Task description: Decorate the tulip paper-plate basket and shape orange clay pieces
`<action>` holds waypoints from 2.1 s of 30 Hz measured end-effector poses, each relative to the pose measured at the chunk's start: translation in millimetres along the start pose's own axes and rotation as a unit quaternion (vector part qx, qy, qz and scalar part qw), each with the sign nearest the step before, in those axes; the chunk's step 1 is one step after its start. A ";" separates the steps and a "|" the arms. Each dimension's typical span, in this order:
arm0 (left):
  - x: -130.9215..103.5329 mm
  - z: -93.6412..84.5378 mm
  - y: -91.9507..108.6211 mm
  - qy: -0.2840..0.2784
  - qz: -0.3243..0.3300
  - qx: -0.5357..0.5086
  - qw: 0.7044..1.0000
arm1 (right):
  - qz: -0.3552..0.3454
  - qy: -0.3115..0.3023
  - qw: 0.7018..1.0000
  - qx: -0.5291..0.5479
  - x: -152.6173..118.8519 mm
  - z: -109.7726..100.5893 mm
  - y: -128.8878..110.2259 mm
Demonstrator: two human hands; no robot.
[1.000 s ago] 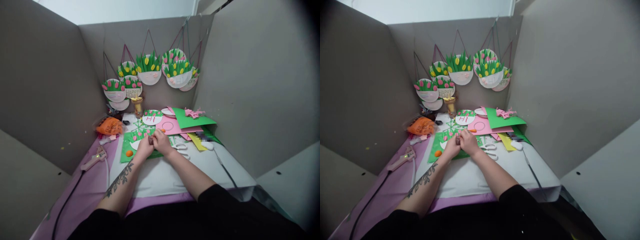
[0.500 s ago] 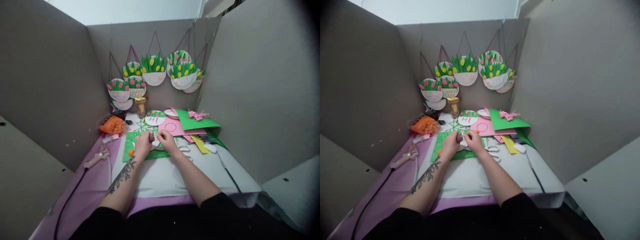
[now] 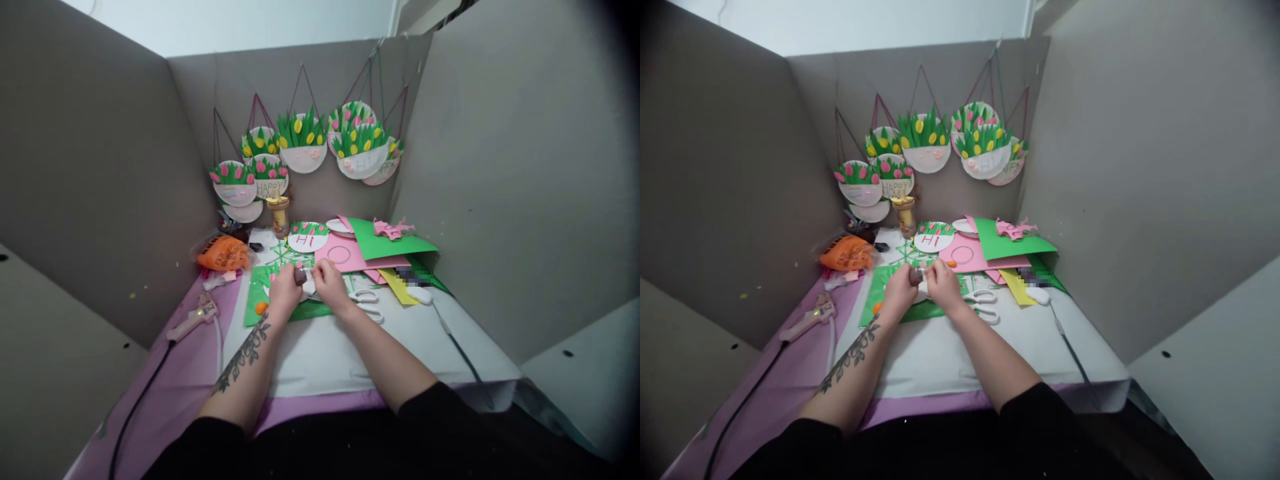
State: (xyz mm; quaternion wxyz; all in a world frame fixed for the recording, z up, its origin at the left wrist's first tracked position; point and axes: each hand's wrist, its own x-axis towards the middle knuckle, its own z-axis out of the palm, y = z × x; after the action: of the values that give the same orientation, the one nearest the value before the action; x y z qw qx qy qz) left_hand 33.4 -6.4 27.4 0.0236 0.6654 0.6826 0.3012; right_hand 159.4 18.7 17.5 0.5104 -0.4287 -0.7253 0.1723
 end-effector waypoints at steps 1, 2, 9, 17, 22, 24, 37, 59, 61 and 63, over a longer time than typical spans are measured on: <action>0.4 -1.1 -0.8 0.002 0.003 0.001 1.000 | 0.007 0.001 1.000 0.030 0.9 -4.1 -0.8; 0.7 -2.0 -1.6 0.003 0.007 -0.001 1.000 | 0.016 -0.004 0.998 0.064 1.7 -7.7 -1.2; 1.7 0.2 -8.8 -0.012 0.044 -0.051 0.998 | 0.015 -0.011 0.991 0.129 5.2 -15.5 6.1; 0.6 0.0 -8.9 -0.033 0.104 -0.057 0.992 | -0.080 -0.005 0.996 0.050 7.5 -21.3 7.4; 2.8 6.9 -11.8 -0.050 0.094 -0.136 0.985 | -0.157 -0.052 0.986 0.010 5.0 -22.3 3.4; 3.2 11.8 -14.0 -0.058 0.084 -0.159 0.982 | -0.184 -0.094 0.978 -0.006 3.1 -21.1 -0.2; 6.5 7.9 -3.5 -0.086 0.056 -0.272 0.957 | -0.036 0.004 0.997 0.071 10.1 -33.5 0.7; 5.9 8.7 3.1 -0.200 -0.027 -0.482 0.852 | -0.165 0.011 0.985 0.041 6.4 -28.3 4.7; 7.0 7.4 -0.6 -0.173 -0.003 -0.473 0.864 | -0.169 -0.009 0.984 0.060 6.7 -32.5 3.4; 6.2 6.7 -3.3 -0.144 0.032 -0.447 0.882 | -0.160 -0.041 0.983 0.078 6.3 -35.2 1.9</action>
State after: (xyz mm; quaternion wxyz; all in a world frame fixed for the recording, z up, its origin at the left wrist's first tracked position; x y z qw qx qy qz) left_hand 32.6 2.1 22.7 0.4071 0.6412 0.4429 0.4764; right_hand 190.8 18.2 34.7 0.5326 -0.2585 -0.7895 0.1618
